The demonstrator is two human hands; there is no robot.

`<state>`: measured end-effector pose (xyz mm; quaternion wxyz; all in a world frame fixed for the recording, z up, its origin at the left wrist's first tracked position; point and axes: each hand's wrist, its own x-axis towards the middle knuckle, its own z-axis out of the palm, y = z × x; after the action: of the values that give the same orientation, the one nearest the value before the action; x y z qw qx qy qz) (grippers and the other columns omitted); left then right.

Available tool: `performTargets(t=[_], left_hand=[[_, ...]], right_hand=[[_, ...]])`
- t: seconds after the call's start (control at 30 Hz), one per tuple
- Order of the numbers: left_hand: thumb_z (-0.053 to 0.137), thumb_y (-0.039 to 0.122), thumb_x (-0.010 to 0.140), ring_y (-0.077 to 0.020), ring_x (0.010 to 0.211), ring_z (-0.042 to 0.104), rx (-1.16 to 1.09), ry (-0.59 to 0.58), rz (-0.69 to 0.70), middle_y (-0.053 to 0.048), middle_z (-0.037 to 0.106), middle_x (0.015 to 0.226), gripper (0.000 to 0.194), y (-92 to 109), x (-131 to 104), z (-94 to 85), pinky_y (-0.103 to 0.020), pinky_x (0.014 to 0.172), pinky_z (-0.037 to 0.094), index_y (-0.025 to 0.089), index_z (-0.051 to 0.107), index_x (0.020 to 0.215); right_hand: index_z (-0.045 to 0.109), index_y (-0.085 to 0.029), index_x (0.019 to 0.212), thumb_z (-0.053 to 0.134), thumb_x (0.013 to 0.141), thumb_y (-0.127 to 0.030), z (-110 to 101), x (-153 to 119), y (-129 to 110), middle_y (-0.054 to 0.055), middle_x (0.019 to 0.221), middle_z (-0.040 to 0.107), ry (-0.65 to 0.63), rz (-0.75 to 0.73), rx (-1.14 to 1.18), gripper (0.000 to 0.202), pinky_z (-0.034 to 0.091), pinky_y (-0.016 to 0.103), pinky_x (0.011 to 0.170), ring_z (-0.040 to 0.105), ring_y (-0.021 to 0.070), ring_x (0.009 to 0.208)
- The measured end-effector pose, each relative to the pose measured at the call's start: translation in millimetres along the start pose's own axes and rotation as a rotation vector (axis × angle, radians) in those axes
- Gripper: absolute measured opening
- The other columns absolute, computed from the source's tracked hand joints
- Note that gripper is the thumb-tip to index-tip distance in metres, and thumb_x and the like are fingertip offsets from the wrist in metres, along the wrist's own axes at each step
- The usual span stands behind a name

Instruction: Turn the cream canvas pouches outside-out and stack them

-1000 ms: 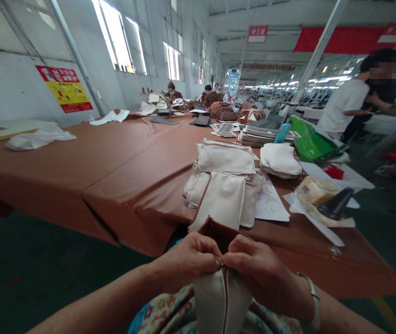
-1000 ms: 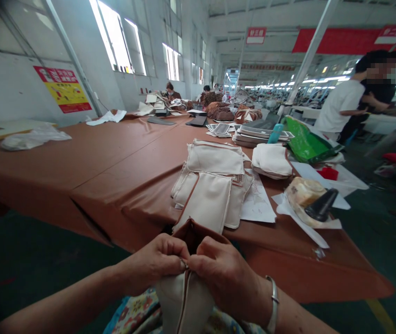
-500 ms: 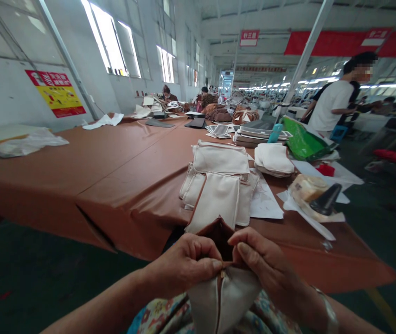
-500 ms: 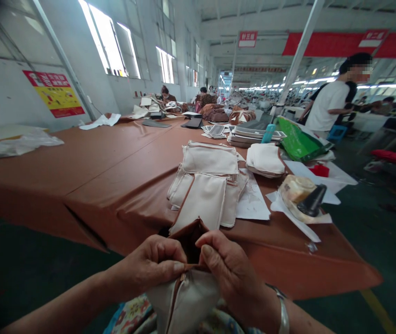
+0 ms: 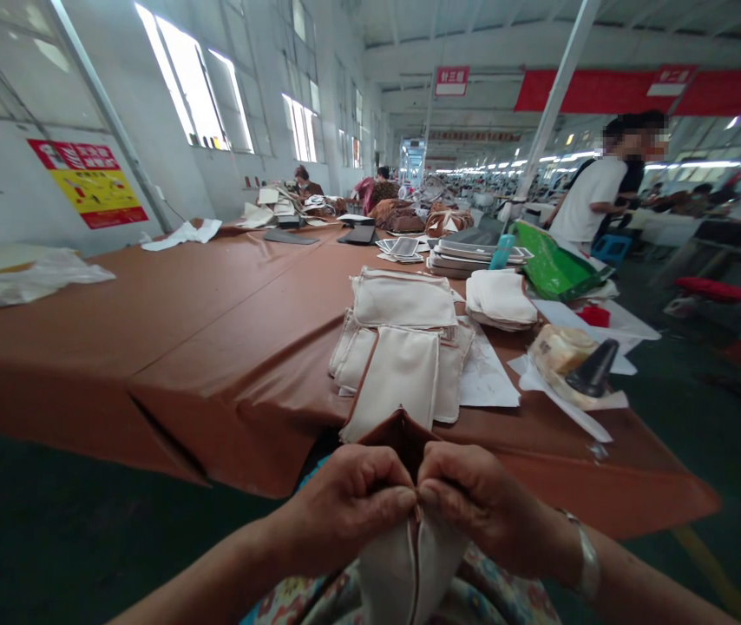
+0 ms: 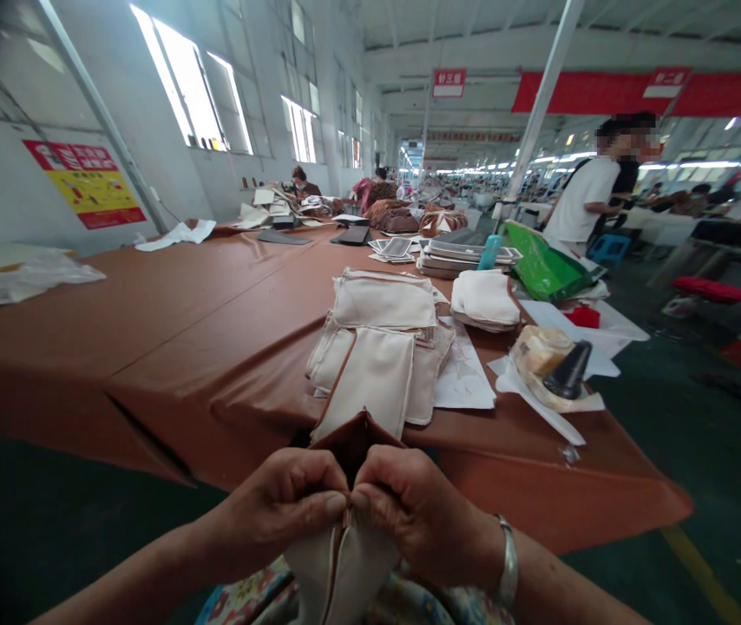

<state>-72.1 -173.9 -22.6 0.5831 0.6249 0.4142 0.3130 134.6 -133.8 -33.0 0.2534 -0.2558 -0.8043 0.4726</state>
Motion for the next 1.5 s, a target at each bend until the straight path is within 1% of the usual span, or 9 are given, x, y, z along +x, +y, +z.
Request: performTargets(t=[0.13,0.37,0.53,0.77,0.83,0.93,1.07,1.27,1.5], left_hand=[[0.060,0.037,0.087,-0.0086,0.061,0.040,0.248,0.025,0.062,0.002,0.052,0.068,0.028,11,3,-3.2,-0.019,0.053,0.032,0.011,0.059,0.076],[0.076,0.040,0.068,-0.0089,0.061,0.041,-0.010,-0.157,-0.163,0.003,0.053,0.071,0.036,19,-1,-25.4,-0.018,0.053,0.031,0.012,0.062,0.088],[0.067,0.034,0.073,-0.0069,0.049,0.031,-0.222,-0.056,-0.287,0.004,0.046,0.056,0.025,17,7,-20.9,-0.021,0.046,0.020,0.010,0.066,0.074],[0.063,0.025,0.065,-0.0081,0.049,0.036,-0.227,-0.013,-0.300,0.003,0.051,0.056,0.015,10,13,-14.2,-0.021,0.048,0.026,0.010,0.065,0.069],[0.059,0.024,0.072,-0.0086,0.052,0.038,-0.093,0.005,-0.202,0.002,0.051,0.060,0.016,10,9,-14.7,-0.020,0.049,0.028,0.011,0.066,0.078],[0.056,0.017,0.079,-0.0092,0.060,0.045,0.278,0.110,0.152,0.001,0.054,0.073,0.016,7,1,-16.7,-0.019,0.054,0.035,0.013,0.063,0.093],[0.050,0.008,0.085,-0.0109,0.076,0.055,0.783,0.126,0.528,-0.004,0.059,0.094,0.016,2,-7,-19.7,-0.020,0.066,0.042,0.014,0.064,0.090],[0.045,0.015,0.093,-0.0141,0.062,0.047,1.269,0.092,0.568,-0.002,0.055,0.081,0.017,-2,-8,-12.4,-0.026,0.053,0.040,0.016,0.059,0.083],[0.050,0.009,0.088,-0.0183,0.068,0.049,1.435,0.041,0.514,-0.003,0.052,0.076,0.011,2,-3,-3.1,-0.028,0.046,0.036,0.015,0.054,0.080]], right_hand=[[0.050,-0.016,0.071,0.043,0.098,-0.045,-10,5,-4,-0.003,0.069,0.042,-0.147,0.107,0.094,0.040,0.029,0.021,0.053,0.035,0.0102,0.061],[0.059,-0.011,0.075,0.059,0.090,-0.047,-6,2,8,-0.002,0.065,0.047,-0.145,0.150,0.374,0.040,0.023,0.020,0.049,0.034,0.0079,0.056],[0.060,-0.009,0.077,0.061,0.090,-0.043,-5,4,8,0.000,0.067,0.050,-0.154,0.143,0.465,0.036,0.024,0.021,0.051,0.035,0.0083,0.058],[0.061,-0.010,0.077,0.064,0.089,-0.040,-3,4,12,0.000,0.066,0.051,-0.136,0.174,0.573,0.033,0.026,0.020,0.051,0.037,0.0075,0.057],[0.061,-0.010,0.077,0.065,0.088,-0.041,0,4,14,-0.001,0.064,0.051,-0.109,0.219,0.622,0.034,0.025,0.019,0.050,0.036,0.0064,0.055],[0.065,-0.008,0.080,0.068,0.086,-0.041,5,5,14,-0.001,0.065,0.054,-0.055,0.281,0.657,0.033,0.027,0.018,0.051,0.039,0.0059,0.054],[0.069,-0.007,0.085,0.071,0.084,-0.041,9,7,13,0.001,0.066,0.057,-0.029,0.344,0.703,0.034,0.028,0.018,0.051,0.043,0.0062,0.054],[0.065,-0.007,0.076,0.073,0.081,-0.039,16,5,16,0.001,0.062,0.057,0.017,0.418,0.838,0.033,0.028,0.018,0.048,0.043,0.0057,0.049],[0.061,-0.008,0.075,0.072,0.083,-0.038,18,4,12,0.000,0.063,0.054,-0.013,0.398,0.853,0.033,0.027,0.018,0.049,0.040,0.0056,0.051]])
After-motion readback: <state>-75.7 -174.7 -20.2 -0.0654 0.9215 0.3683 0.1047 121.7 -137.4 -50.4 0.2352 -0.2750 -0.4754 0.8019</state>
